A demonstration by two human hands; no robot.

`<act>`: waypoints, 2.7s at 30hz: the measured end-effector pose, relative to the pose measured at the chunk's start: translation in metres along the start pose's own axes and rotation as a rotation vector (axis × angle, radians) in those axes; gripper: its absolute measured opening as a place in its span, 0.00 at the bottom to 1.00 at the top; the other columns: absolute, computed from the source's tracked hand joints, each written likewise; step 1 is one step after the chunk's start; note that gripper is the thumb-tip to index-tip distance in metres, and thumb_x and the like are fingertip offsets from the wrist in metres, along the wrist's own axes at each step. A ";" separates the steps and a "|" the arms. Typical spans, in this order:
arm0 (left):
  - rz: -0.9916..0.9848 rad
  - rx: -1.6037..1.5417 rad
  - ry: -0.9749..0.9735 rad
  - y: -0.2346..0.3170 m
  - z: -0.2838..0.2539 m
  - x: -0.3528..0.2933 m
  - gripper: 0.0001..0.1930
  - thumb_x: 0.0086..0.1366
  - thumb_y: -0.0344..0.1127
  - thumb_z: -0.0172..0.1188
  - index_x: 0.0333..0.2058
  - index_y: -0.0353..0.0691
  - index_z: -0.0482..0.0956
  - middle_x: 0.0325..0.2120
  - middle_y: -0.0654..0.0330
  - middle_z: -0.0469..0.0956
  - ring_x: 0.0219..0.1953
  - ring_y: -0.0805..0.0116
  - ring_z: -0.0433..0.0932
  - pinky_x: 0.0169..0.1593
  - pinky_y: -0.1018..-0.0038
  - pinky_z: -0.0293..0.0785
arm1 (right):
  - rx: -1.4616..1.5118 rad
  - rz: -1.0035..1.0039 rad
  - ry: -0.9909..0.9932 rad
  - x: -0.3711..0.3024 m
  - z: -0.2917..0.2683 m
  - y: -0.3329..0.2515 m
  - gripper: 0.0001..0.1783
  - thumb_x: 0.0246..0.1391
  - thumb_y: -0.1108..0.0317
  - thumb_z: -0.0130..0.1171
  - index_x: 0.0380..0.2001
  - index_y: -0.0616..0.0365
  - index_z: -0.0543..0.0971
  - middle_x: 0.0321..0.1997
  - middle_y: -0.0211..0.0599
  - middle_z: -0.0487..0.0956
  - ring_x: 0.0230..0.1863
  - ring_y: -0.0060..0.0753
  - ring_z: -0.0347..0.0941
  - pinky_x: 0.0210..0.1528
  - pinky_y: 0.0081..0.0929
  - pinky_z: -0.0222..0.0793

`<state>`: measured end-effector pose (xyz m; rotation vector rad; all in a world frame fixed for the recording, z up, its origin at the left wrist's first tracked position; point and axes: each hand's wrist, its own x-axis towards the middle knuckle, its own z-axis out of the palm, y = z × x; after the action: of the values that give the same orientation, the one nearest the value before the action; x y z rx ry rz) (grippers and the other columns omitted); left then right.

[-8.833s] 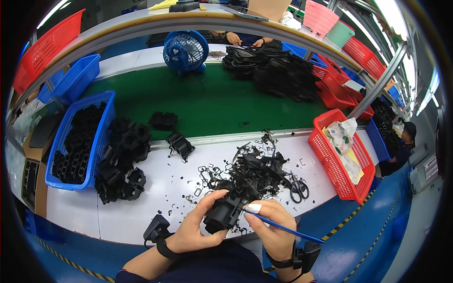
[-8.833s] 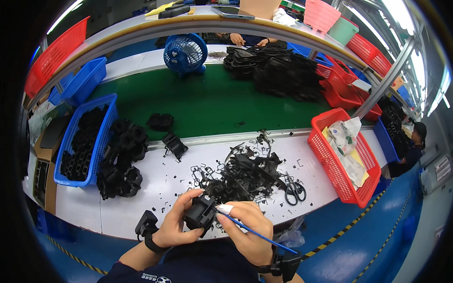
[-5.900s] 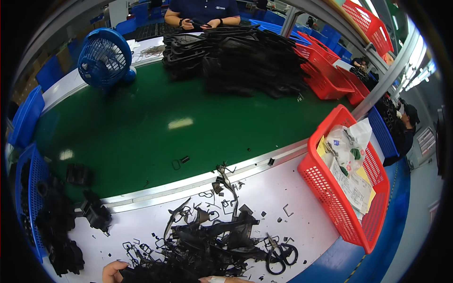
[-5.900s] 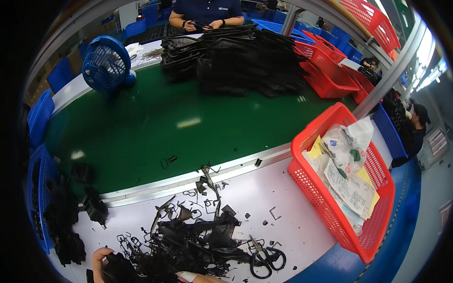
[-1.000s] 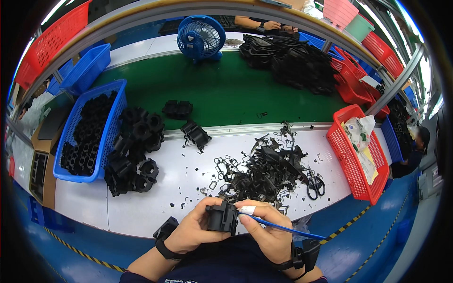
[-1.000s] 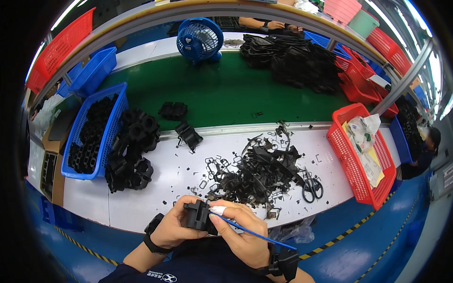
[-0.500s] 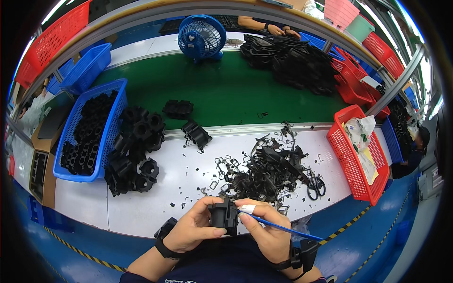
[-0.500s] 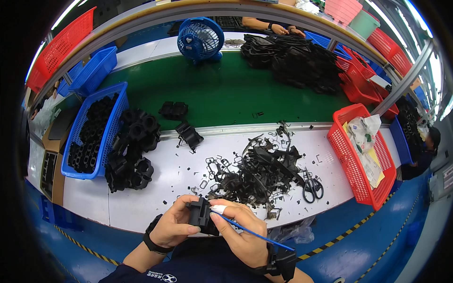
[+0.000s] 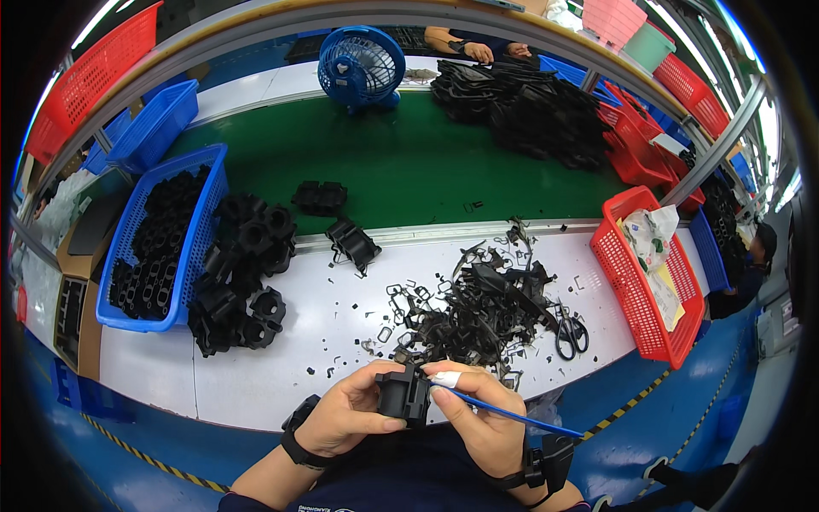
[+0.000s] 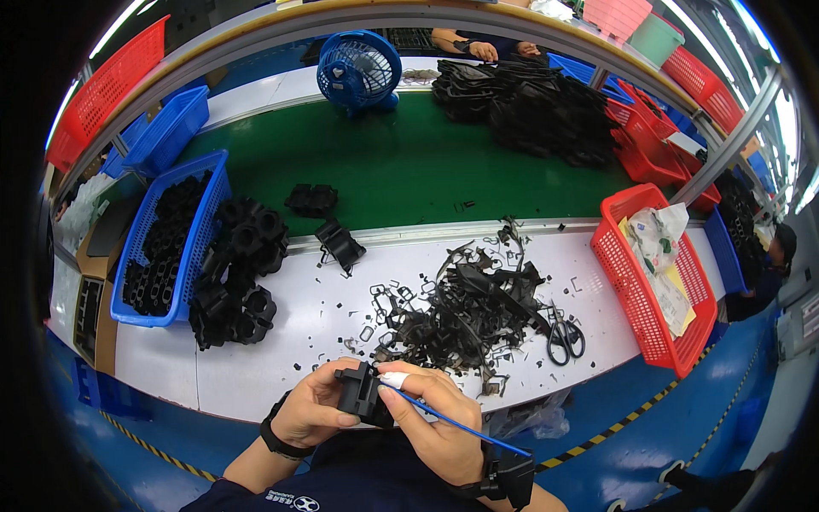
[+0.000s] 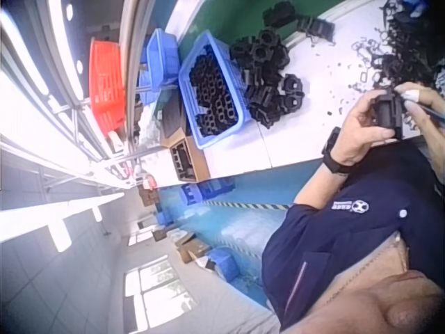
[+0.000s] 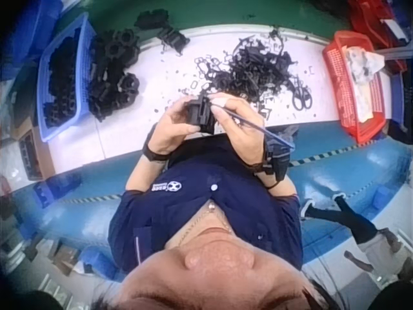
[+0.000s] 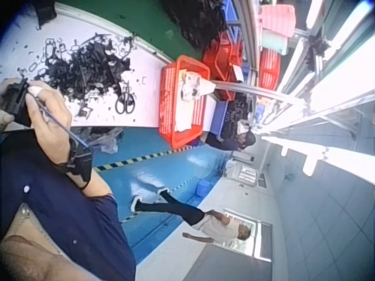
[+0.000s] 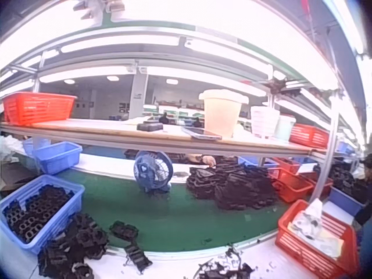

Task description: The recorder uses a scraping tool to remove excess plastic flash from black plastic components at an industrial workbench.

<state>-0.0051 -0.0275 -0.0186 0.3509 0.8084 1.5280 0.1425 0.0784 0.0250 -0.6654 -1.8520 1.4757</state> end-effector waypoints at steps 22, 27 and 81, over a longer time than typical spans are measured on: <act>0.070 0.135 -0.057 0.001 0.001 -0.001 0.31 0.50 0.19 0.63 0.53 0.41 0.64 0.50 0.59 0.64 0.52 0.69 0.64 0.55 0.72 0.64 | -0.417 -0.460 0.003 0.006 0.004 0.005 0.11 0.42 0.82 0.62 0.33 0.65 0.76 0.37 0.46 0.80 0.34 0.42 0.76 0.37 0.29 0.70; 0.073 0.057 -0.071 -0.003 -0.006 0.000 0.30 0.52 0.20 0.60 0.54 0.41 0.62 0.51 0.58 0.65 0.54 0.67 0.65 0.56 0.70 0.65 | -0.724 -0.649 0.146 0.017 -0.002 0.013 0.10 0.43 0.81 0.60 0.33 0.68 0.77 0.38 0.47 0.78 0.33 0.44 0.76 0.36 0.32 0.72; 0.090 -0.585 -0.174 -0.010 -0.008 0.020 0.27 0.66 0.42 0.35 0.64 0.48 0.49 0.49 0.52 0.68 0.48 0.52 0.71 0.51 0.59 0.69 | -0.076 0.044 -0.005 -0.006 -0.021 0.017 0.10 0.50 0.78 0.59 0.37 0.68 0.77 0.30 0.41 0.78 0.29 0.28 0.74 0.32 0.21 0.67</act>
<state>-0.0060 -0.0115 -0.0354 0.0829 0.1894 1.7119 0.1627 0.0911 0.0105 -0.7436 -1.9169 1.4421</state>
